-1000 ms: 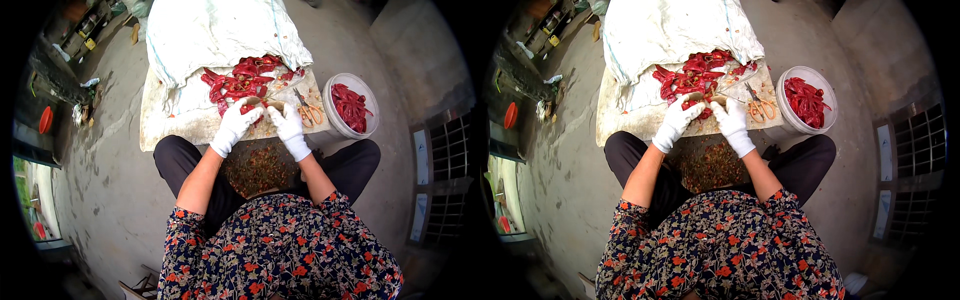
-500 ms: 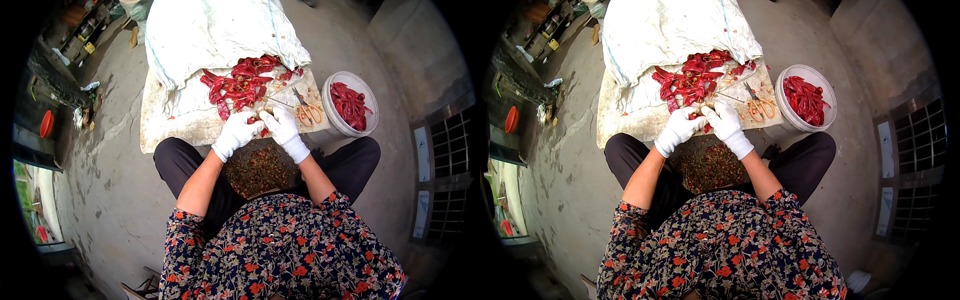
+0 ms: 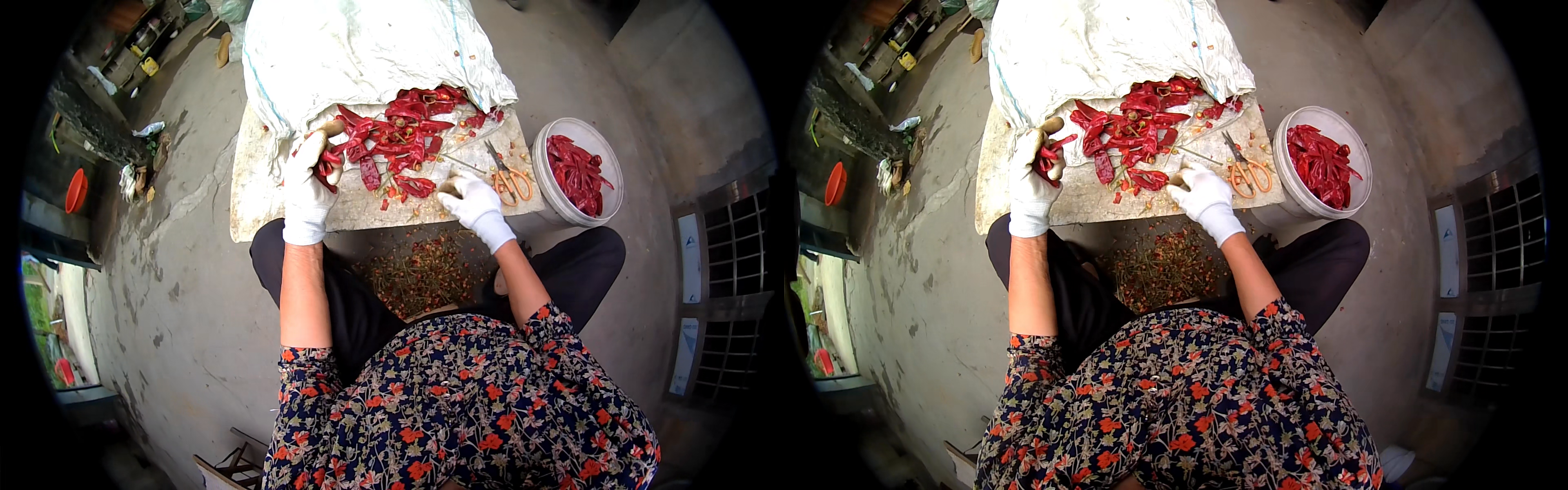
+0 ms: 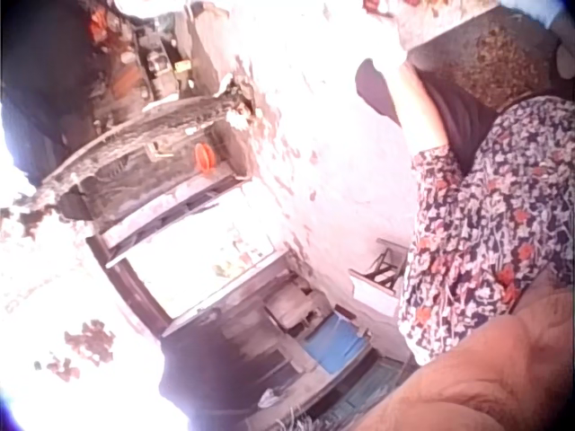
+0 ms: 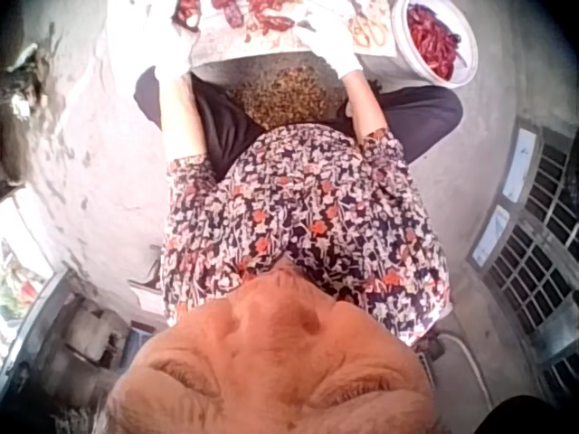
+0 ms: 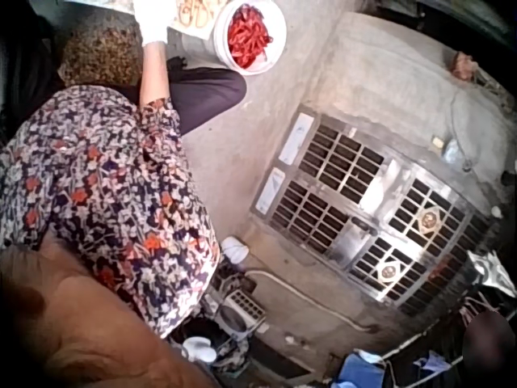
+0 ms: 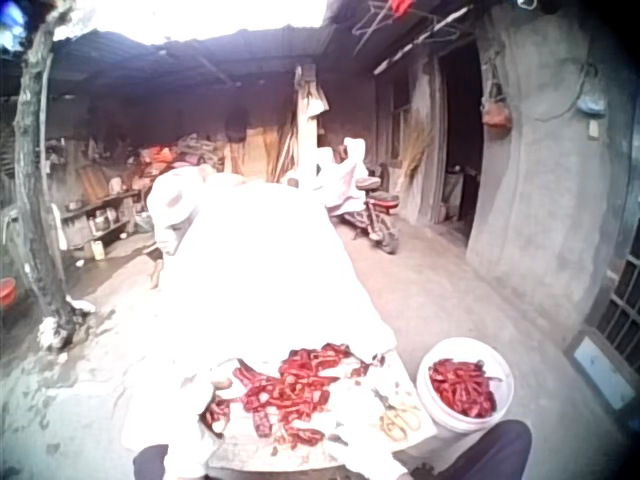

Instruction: The person sits cross-legged and uses scissors to trim the stems off dried red chili peppers one by one. The trimmed peppers are placed into a white bowl, and the removed stems fall onto the floor.

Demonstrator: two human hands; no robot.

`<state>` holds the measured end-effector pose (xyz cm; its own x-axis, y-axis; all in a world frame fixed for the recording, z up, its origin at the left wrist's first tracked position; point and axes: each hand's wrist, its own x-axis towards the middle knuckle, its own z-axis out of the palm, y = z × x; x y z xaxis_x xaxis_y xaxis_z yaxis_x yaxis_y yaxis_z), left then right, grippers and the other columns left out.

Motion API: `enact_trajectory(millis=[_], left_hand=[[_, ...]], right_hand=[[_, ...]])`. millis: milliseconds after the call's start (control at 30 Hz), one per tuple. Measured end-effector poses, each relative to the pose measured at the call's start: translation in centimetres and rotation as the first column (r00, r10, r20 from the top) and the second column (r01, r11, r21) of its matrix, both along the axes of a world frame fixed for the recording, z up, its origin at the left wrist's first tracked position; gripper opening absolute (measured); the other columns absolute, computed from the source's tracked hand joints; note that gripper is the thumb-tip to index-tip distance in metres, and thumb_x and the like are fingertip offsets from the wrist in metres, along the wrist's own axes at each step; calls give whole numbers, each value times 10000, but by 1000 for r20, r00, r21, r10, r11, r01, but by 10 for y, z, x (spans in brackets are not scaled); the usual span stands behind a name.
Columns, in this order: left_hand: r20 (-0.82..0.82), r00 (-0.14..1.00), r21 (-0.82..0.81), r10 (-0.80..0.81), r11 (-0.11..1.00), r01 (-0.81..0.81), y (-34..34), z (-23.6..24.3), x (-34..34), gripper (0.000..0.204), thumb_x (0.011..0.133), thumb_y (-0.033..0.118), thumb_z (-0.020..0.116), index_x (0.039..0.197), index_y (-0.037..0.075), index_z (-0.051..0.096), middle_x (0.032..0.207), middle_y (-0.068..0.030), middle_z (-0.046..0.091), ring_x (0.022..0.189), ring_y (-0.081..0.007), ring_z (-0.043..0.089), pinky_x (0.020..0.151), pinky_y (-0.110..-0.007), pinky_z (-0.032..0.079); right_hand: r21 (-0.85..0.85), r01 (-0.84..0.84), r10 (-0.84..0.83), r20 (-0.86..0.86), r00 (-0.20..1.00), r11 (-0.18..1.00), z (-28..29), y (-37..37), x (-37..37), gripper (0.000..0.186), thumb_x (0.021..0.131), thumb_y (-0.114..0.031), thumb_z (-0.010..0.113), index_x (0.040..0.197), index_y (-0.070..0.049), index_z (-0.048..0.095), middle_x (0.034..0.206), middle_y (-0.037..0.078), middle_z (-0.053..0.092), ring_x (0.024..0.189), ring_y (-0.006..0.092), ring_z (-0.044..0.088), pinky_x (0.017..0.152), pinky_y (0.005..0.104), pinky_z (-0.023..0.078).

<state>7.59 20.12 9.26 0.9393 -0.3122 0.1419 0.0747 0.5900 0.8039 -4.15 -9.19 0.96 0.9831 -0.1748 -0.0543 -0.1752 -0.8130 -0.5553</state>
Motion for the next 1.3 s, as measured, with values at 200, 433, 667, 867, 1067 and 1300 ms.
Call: enact_trajectory(millis=[200, 433, 667, 867, 1067, 1300], left_hand=[[70, 996, 234, -63, 971, 45, -17, -3, -9, 465, 958, 244, 646, 1277, -94, 658, 1085, -200, 759, 924, -199, 724, 708, -250, 532], [294, 941, 790, -167, 597, -141, -52, -28, -17, 384, 888, 95, 738, 1252, -18, 684, 1055, -76, 756, 958, -139, 711, 848, -303, 576], [675, 572, 738, -467, 405, -540, -94, -37, -43, 654, 918, 191, 691, 1541, 144, 498, 1407, -142, 646, 1249, -312, 657, 1015, -388, 561], [622, 730, 747, -282, 494, -446, -100, -48, -35, 467, 975, 258, 724, 1394, 70, 638, 1188, -172, 720, 1063, -340, 715, 917, -390, 571], [557, 768, 759, -317, 568, -317, -99, -50, -40, 506, 957, 303, 759, 1380, 49, 645, 1227, -193, 721, 1125, -336, 708, 982, -392, 549], [497, 737, 865, -457, 321, -385, -98, -32, -54, 480, 949, 363, 745, 1334, 84, 682, 1161, -176, 738, 1026, -353, 727, 889, -415, 575]], right_hand=[[-509, -40, 15, -53, 998, 860, -23, 37, 18, 547, 907, -451, 741, 1366, -162, 673, 1545, 108, 537, 1398, 323, 511, 1122, 483, 414], [-385, 95, -92, 25, 995, 918, -12, 22, 17, 327, 972, -392, 678, 1121, -109, 746, 1073, 143, 762, 1025, 347, 713, 909, 486, 548], [-146, 16, 24, 266, 964, 989, 28, 12, 7, 395, 986, -376, 666, 1213, -58, 723, 1057, 208, 754, 974, 372, 735, 888, 467, 577], [818, -70, -193, 217, 957, 570, 42, 11, 1, 487, 1006, -110, 664, 1473, -11, 566, 1213, 100, 710, 1105, 158, 692, 930, 290, 554], [528, -43, -175, 356, 918, 848, 48, 16, -5, 331, 1000, -210, 693, 1252, 1, 734, 1188, 145, 728, 1066, 230, 716, 925, 349, 559], [-96, 98, -47, 433, 900, 991, 65, 30, -13, 273, 949, -323, 716, 1020, -72, 799, 1015, 138, 764, 948, 330, 722, 852, 438, 568]])
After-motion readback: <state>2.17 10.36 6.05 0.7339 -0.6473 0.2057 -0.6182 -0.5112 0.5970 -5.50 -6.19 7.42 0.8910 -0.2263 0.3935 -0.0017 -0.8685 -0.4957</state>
